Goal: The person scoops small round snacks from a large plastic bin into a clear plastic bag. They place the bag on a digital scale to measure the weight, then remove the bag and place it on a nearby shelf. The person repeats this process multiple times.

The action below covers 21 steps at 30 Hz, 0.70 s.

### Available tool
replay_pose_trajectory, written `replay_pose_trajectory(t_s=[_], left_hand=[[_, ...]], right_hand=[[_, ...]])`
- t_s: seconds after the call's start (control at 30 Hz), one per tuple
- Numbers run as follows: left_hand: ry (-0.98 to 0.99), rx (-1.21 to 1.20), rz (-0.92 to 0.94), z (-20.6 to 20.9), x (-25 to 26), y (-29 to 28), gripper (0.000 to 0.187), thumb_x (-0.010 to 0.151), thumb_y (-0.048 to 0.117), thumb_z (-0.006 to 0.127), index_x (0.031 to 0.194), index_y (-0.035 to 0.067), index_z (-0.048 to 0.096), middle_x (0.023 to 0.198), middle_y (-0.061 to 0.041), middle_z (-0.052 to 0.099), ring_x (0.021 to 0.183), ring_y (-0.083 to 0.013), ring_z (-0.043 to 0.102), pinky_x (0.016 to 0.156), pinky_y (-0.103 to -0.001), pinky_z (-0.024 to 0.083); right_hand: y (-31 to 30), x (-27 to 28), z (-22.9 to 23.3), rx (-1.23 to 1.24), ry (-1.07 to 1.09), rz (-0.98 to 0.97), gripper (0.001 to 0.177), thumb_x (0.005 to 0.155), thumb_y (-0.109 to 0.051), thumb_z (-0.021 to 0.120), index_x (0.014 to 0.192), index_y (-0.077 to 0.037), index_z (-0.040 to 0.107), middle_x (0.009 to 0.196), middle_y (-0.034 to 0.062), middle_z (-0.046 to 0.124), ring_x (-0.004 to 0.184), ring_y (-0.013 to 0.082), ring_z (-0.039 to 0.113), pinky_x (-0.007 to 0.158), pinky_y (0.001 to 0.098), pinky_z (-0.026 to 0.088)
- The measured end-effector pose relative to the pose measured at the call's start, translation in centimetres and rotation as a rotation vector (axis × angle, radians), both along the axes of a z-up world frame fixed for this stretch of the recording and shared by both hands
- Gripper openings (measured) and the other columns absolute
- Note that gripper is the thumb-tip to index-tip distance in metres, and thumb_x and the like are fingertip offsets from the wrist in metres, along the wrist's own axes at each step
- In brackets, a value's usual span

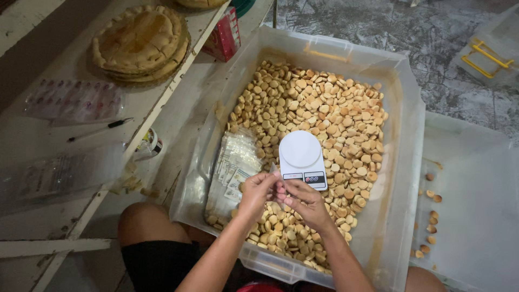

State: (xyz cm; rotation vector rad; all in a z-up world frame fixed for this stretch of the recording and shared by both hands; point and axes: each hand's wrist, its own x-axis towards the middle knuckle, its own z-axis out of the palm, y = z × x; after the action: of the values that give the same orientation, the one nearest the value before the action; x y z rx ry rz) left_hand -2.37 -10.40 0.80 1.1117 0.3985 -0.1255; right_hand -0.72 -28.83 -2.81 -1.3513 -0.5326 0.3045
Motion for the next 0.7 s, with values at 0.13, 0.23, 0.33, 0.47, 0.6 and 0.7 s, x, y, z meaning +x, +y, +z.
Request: replay_pose_trajectory(t_s=[0.13, 0.23, 0.33, 0.47, 0.6, 0.7], left_hand=[[0.02, -0.011, -0.024, 0.0, 0.2, 0.3, 0.029, 0.095, 0.025, 0.073, 0.082, 0.0, 0.069, 0.072, -0.01, 0.07, 0.058, -0.0168, 0.069, 0.052, -0.029, 0.058], [0.023, -0.002, -0.043, -0.3, 0.3, 0.5, 0.027, 0.095, 0.024, 0.072, 0.084, -0.001, 0.07, 0.073, -0.01, 0.071, 0.059, -0.0166, 0.069, 0.052, -0.028, 0.057], [0.004, -0.011, -0.054, -0.6, 0.3, 0.7, 0.025, 0.096, 0.022, 0.07, 0.085, -0.001, 0.07, 0.075, -0.01, 0.072, 0.06, -0.0165, 0.07, 0.053, -0.028, 0.058], [-0.062, -0.022, -0.047, -1.3, 0.0, 0.7, 0.018, 0.097, 0.017, 0.066, 0.091, 0.001, 0.072, 0.078, -0.01, 0.073, 0.063, -0.0144, 0.071, 0.057, -0.026, 0.059], [-0.142, 0.309, -0.16, -1.1, -0.5, 0.2, 0.013, 0.094, 0.014, 0.064, 0.092, 0.003, 0.072, 0.079, -0.008, 0.072, 0.064, -0.0135, 0.069, 0.053, -0.028, 0.057], [-0.207, 0.507, -0.262, 0.0, -1.4, -0.4, 0.014, 0.095, 0.014, 0.065, 0.091, 0.002, 0.072, 0.083, -0.006, 0.074, 0.071, -0.012, 0.07, 0.061, -0.028, 0.058]], right_hand=[[-0.1, 0.0, 0.0, -0.068, -0.06, -0.01, 0.04, 0.092, -0.007, 0.073, 0.132, 0.0, 0.069, 0.132, 0.0121, 0.065, 0.12, 0.0217, 0.065, 0.101, 0.0339, 0.056], [0.0, 0.0, 0.3, -0.088, -0.049, -0.009, 0.038, 0.092, -0.007, 0.074, 0.13, -0.001, 0.071, 0.132, 0.0121, 0.066, 0.12, 0.0217, 0.065, 0.1, 0.034, 0.057], [-0.1, -0.1, 0.4, -0.09, -0.007, -0.008, 0.04, 0.091, -0.011, 0.074, 0.13, -0.003, 0.07, 0.132, 0.0115, 0.065, 0.12, 0.0211, 0.064, 0.099, 0.0345, 0.057], [-0.3, 0.3, -0.8, -0.022, -0.094, -0.004, 0.038, 0.097, -0.02, 0.071, 0.13, -0.001, 0.069, 0.128, 0.0121, 0.067, 0.116, 0.0203, 0.066, 0.098, 0.0347, 0.057], [-0.4, 0.5, -2.6, 0.003, 0.136, -0.075, 0.033, 0.099, -0.026, 0.064, 0.115, 0.0, 0.076, 0.103, 0.0095, 0.075, 0.089, 0.0172, 0.071, 0.08, 0.0331, 0.061], [-0.4, 0.7, -3.4, -0.105, 0.228, -0.109, 0.026, 0.097, -0.021, 0.066, 0.108, 0.001, 0.076, 0.089, 0.0085, 0.075, 0.077, 0.0153, 0.068, 0.073, 0.0318, 0.058]])
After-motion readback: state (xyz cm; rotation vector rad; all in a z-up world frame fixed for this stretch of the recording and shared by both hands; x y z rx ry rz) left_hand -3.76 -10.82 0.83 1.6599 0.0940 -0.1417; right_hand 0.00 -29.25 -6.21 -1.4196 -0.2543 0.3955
